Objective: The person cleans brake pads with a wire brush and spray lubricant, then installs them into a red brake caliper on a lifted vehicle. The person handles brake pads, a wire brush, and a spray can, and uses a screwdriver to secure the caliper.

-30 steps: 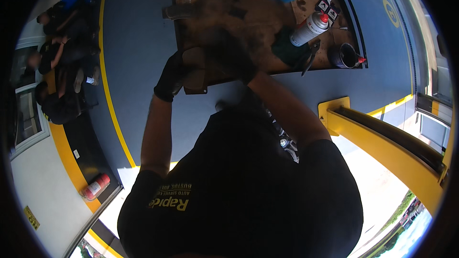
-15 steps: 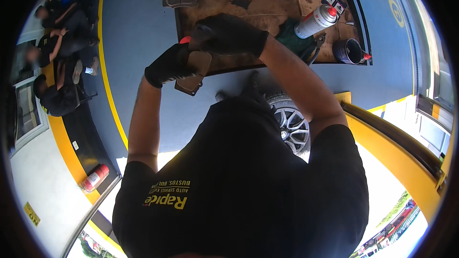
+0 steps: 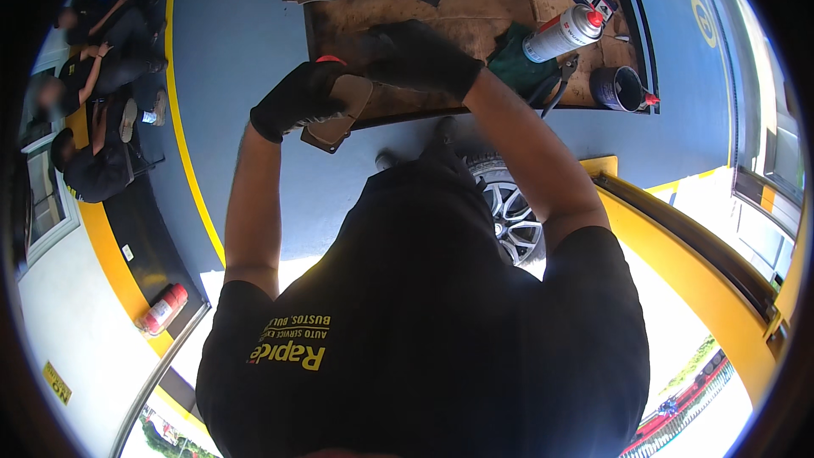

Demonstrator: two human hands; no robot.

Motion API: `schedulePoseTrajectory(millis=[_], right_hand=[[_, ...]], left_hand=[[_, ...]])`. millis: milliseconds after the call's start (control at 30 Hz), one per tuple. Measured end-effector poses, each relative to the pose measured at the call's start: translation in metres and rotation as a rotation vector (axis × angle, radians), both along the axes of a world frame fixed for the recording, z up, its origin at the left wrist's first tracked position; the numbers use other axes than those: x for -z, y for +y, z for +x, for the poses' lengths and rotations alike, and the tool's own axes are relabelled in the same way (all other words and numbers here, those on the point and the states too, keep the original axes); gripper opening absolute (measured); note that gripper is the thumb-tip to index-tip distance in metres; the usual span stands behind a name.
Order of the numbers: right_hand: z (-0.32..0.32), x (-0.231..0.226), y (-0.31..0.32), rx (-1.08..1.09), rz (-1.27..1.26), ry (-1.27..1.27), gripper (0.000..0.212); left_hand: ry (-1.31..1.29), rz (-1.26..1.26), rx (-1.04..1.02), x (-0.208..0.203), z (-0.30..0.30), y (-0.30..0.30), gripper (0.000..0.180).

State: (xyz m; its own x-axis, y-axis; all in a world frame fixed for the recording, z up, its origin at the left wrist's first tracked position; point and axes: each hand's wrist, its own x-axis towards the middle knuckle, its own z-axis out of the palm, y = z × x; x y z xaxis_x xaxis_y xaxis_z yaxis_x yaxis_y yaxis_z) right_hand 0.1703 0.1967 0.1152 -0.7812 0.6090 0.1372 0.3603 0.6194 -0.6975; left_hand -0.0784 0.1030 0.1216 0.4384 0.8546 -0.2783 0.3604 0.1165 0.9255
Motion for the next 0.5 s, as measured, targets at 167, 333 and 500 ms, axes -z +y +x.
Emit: schedulePoseTrajectory(millis=[167,333,500], right_hand=[[0.066,0.056,0.003,0.192,-0.208,-0.015,0.036],[0.064,0.08,-0.006,0.349,-0.424,0.198,0.028],[0.02,0.076,-0.02,0.059,-0.94,0.628,0.029]], left_hand=[[-0.145,-0.227,-0.091,-0.002,-0.006,-0.007,0.06],[-0.284,-0.287,-0.175,0.016,-0.003,-0.009,0.06],[-0.183,-0.283,-0.161,0.026,-0.003,-0.002,0.059]])
